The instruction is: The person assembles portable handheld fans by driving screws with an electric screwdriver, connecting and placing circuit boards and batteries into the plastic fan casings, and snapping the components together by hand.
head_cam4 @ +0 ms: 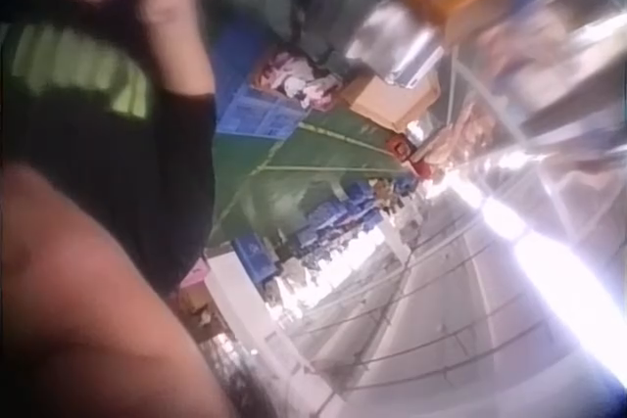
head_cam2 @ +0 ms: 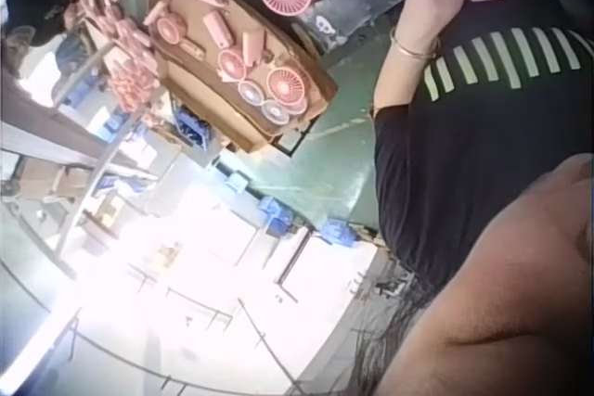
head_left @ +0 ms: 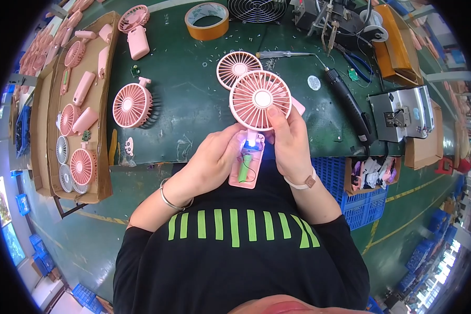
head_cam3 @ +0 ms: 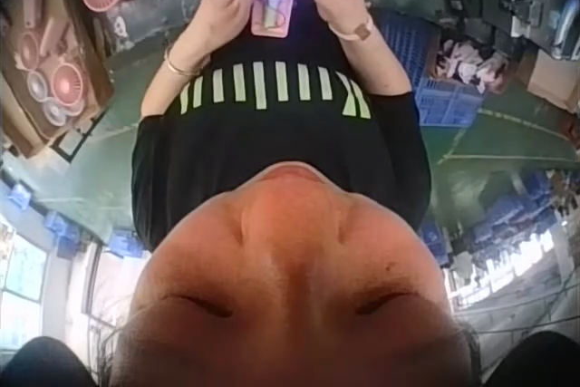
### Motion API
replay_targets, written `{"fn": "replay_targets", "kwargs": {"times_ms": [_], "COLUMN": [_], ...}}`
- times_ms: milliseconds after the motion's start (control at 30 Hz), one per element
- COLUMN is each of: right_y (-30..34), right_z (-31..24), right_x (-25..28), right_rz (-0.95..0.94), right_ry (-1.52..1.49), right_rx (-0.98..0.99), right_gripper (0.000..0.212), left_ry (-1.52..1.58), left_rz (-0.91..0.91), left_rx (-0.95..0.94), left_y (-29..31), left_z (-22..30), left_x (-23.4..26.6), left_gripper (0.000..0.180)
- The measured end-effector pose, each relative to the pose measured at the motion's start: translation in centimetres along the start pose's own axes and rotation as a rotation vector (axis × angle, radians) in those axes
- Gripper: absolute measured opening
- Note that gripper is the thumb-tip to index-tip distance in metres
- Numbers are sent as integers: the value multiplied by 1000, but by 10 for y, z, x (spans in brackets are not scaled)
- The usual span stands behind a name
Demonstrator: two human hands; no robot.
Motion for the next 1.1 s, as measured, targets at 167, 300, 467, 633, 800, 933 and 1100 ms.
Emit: {"fn": "replay_targets", "kwargs": {"times_ms": [167,300,467,633,800,933,1100], "right_y": [1,4,6,8,10,10,9], "right_z": [-1,1,-3,-13,-23,-27,-23], "right_x": [2,5,4,2,0,0,4], "right_rz": [-10,-40,-94,-106,-130,-123,-106], "right_ry": [-48,-170,-106,-67,13,-24,-80], "right_rx": [19,-45,4,69,118,116,59], "right_gripper": [33,38,41,43,43,42,41], "left_ry": [210,665,752,664,640,596,661], "left_rz": [-23,-56,-113,-137,-107,-104,-166], "left_rx": [119,366,346,247,231,235,212], "left_y": [2,3,6,6,10,9,4], "left_z": [-12,-16,-15,-10,-11,-9,-1], "left_x": [-3,-12,-24,-26,-26,-27,-30], "left_gripper": [36,52,52,52,50,49,51]}}
Point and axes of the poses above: each hand's wrist, its own y-axis away from the middle knuckle, its own x-axis out of the back of the hand, z = x × y, the point moved 6 cm from there along -y, towards the middle knuckle, and after that the axes turned 1 degree about -x, right-handed, at the moved point
